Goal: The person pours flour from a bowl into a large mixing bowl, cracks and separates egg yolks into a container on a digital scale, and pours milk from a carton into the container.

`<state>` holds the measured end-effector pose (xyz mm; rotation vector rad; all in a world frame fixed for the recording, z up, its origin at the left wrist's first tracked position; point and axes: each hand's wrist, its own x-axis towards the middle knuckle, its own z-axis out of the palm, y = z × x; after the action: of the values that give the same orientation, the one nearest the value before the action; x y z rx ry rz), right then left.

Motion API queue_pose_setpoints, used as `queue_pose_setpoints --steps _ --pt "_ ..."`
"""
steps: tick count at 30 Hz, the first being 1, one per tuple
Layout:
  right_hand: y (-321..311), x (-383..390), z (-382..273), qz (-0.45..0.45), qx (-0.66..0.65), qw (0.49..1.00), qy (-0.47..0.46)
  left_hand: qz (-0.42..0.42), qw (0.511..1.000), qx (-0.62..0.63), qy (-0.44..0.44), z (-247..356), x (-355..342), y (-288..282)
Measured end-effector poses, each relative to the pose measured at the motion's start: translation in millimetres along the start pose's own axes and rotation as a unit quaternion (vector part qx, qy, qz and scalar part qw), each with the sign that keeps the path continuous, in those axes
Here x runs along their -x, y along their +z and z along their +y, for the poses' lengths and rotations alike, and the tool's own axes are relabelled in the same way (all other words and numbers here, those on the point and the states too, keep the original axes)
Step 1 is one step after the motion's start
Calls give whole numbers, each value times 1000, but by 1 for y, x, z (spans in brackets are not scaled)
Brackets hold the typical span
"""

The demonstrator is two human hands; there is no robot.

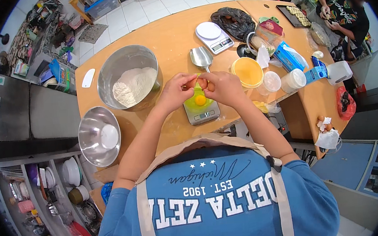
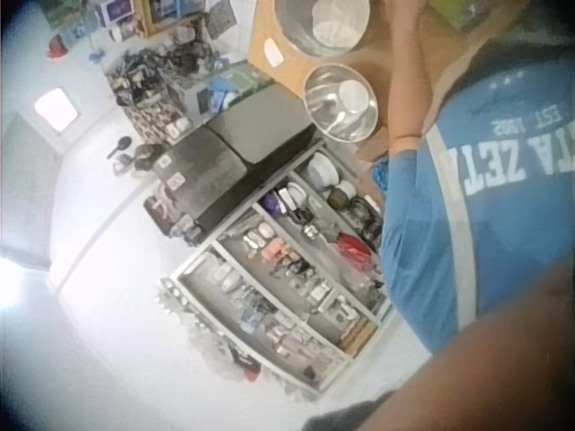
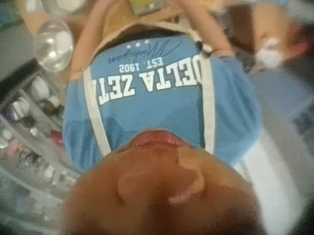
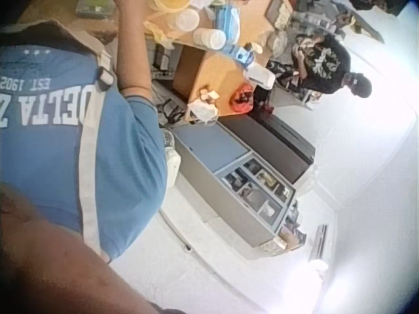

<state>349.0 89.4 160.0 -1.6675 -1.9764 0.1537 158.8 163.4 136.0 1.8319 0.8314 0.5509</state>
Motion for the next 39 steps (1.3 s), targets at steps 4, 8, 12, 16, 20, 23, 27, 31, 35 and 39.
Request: queue_pose_setpoints --steps 4,8,12,16,20,23,27,31,35,39 --pt "-3 1 -1 26 -12 999 -31 0 998 -32 50 3 3 -4" --pt "-4 3 -1 29 -8 999 -38 -1 996 -45 82 4 3 -6" --pt "-5 3 0 31 5 998 -54 -11 996 -50 78 4 3 -8" --pt "-5 3 0 41 13 997 -57 -13 995 -56 86 7 3 -9" --pt "-5 3 0 44 12 997 -66 -13 993 -64 99 4 3 -10" --pt "-6 4 1 42 16 997 -68 -15 993 -74 95 8 4 -11" --pt "-6 5 -1 53 25 996 -67 -13 993 -60 105 8 4 -9" --pt "-5 6 0 53 23 996 -71 -14 992 -70 106 9 5 -10" --pt "-6 6 1 41 30 997 -66 -8 991 -68 117 8 5 -10" --pt "-6 6 1 48 22 996 -72 -8 989 -76 123 8 4 -10"
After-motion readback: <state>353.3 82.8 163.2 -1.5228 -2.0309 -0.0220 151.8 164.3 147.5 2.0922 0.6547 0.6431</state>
